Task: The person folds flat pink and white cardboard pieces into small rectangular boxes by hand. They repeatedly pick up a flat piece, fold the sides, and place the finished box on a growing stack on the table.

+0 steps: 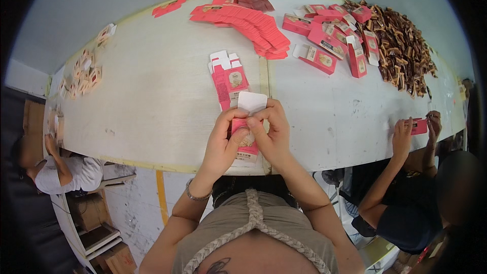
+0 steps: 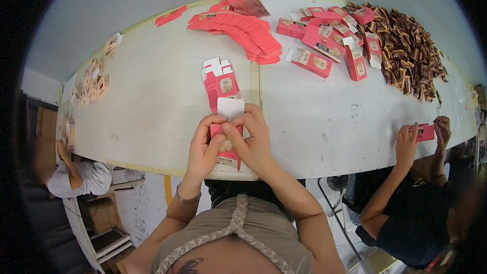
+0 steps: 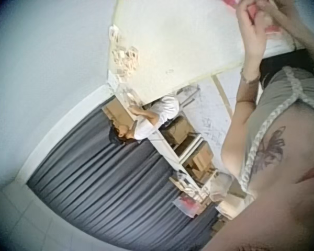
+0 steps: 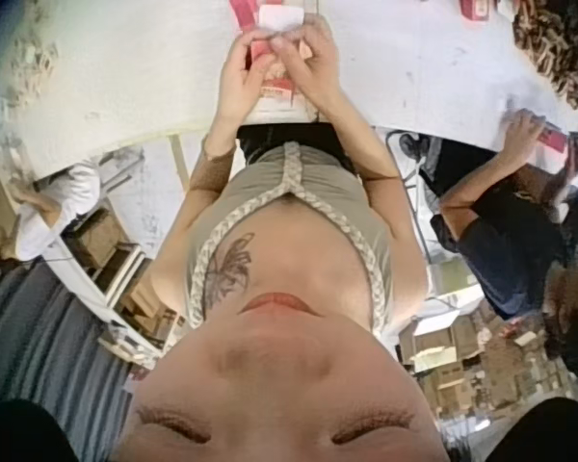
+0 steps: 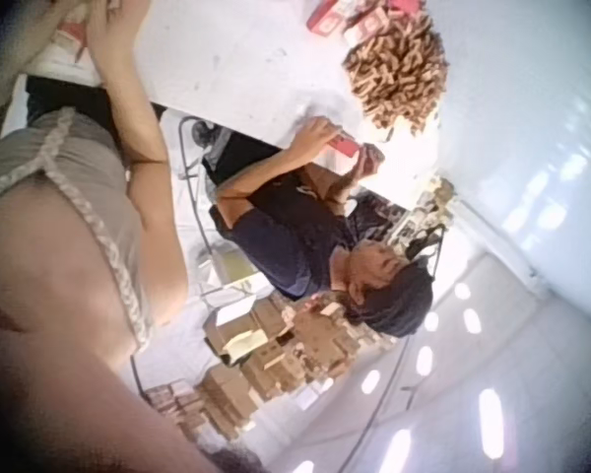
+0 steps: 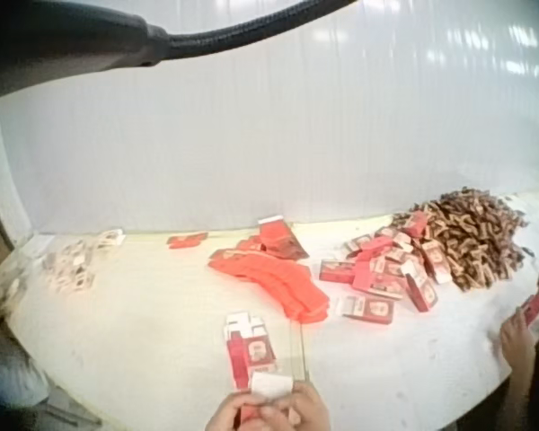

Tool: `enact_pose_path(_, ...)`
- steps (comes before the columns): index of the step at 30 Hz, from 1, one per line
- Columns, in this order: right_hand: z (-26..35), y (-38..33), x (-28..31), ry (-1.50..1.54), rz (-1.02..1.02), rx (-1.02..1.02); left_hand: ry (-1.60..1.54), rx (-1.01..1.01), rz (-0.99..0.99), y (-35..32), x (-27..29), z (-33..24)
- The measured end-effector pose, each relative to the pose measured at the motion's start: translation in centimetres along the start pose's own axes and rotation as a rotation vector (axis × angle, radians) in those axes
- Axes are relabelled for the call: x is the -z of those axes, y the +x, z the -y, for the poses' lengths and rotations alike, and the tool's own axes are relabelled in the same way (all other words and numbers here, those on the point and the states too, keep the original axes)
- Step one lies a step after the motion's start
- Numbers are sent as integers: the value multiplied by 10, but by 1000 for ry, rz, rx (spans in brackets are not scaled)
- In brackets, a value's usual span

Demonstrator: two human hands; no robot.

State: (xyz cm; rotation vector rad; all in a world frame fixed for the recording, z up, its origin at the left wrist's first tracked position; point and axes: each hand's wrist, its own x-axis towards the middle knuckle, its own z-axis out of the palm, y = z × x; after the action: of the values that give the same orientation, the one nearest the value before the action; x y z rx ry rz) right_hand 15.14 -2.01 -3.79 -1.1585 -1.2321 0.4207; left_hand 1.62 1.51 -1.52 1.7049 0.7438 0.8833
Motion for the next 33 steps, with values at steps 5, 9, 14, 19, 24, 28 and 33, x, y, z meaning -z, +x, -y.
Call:
enact_pose_path(5,17,-2,-9,288,-213,-251,-86,153,40,-2,6,-17)
enact_pose_path(9,25,0,-8,313,-158,-210,-159,76,1,-2,3,-14)
enact_pose_path(14,10,7,10,571,143,-257,-287,33,-105,-4,0,-3)
enact_pose_path(19,38,24,24,391,226,-547,-208,87,12,-10,12,-8)
enact_pose_path(24,45,27,30,325,280,-456,-239,30,-27,-9,7,-13)
enact_pose_path(28,48,19,29,193,264,-407,-206,50,-55,-7,6,-19)
enact_pose_path(33,50,-11,22,181,241,-293,-54,4,-72,-12,8,-6)
